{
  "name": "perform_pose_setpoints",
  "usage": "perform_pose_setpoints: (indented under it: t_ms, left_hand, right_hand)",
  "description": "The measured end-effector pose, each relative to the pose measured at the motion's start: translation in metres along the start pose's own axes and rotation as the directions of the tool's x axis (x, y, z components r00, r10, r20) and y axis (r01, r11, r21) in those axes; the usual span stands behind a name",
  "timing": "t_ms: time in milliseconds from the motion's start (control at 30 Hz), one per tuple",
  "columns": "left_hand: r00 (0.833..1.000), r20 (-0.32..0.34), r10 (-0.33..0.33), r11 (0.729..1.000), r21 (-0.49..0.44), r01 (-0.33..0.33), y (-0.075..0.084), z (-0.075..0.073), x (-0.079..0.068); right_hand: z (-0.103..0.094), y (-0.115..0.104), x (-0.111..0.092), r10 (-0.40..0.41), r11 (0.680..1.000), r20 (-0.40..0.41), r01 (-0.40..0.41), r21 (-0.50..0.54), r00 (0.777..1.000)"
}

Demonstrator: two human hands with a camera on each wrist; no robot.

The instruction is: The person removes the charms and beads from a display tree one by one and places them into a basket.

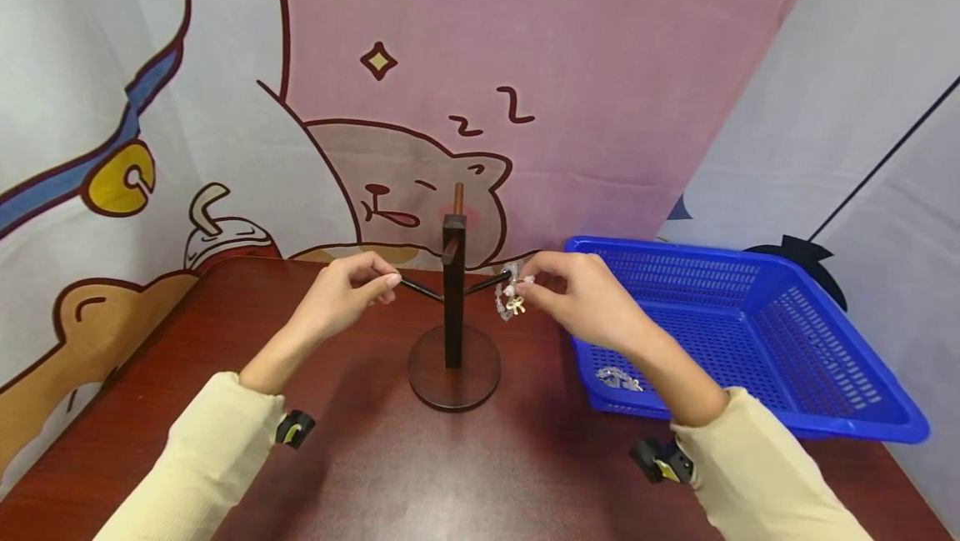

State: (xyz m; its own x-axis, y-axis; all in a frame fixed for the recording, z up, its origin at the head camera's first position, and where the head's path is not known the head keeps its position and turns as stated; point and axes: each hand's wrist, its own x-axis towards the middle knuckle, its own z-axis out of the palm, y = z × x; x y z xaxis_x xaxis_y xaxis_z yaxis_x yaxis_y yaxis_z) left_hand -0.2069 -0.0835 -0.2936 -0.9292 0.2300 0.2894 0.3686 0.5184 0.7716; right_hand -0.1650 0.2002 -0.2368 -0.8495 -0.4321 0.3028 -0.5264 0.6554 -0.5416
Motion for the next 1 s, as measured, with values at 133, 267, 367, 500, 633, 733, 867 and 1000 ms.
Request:
perform_pose_setpoints:
  t_ms: [133, 267, 367, 500, 633, 733, 867, 1000]
  left_hand:
    - [1.0, 0.001, 0.004, 1.0, -0.005, -0.004, -0.001, 0.0, 0.0]
    - [1.0, 0.004, 0.003, 1.0, -0.007, -0.003, -0.001, 0.0, 0.0]
    - [1.0, 0.005, 0.004, 1.0, -0.005, -0.004, -0.001, 0.001, 0.0]
    - [1.0, 0.002, 0.007, 1.0, -0.001, -0.007, -0.001, 0.001, 0.0]
    - [1.0, -0.001, 0.01, 1.0, 0.0, -0.01, -0.001, 0.001, -0.001]
    - [1.0, -0.002, 0.011, 1.0, -0.002, -0.011, 0.0, 0.001, -0.001]
    - [1.0, -0.001, 0.009, 1.0, -0.005, -0.009, 0.0, 0.001, -0.001]
    - [1.0, 0.002, 0.008, 1.0, -0.002, -0.008, 0.0, 0.001, -0.001]
  right_hand:
    - [-0.009, 0.0, -0.003, 0.019, 0.999, -0.007, -0.019, -0.034, 1.0]
    - [-0.016, 0.003, -0.007, 0.024, 0.998, -0.03, -0.025, -0.06, 0.999]
    - [-0.021, 0.006, -0.011, 0.031, 0.998, -0.041, -0.034, -0.058, 0.999]
    - [-0.027, 0.011, -0.017, 0.053, 0.997, -0.033, -0.055, -0.057, 0.998]
    - [-0.032, 0.016, -0.023, 0.07, 0.995, -0.03, -0.072, -0.075, 0.997]
    - [-0.036, 0.021, -0.029, 0.082, 0.991, -0.041, -0.086, -0.106, 0.996]
    - [-0.041, 0.027, -0.036, 0.095, 0.986, -0.057, -0.102, -0.131, 0.994]
    - [-0.045, 0.033, -0.044, 0.111, 0.983, -0.06, -0.119, -0.139, 0.992]
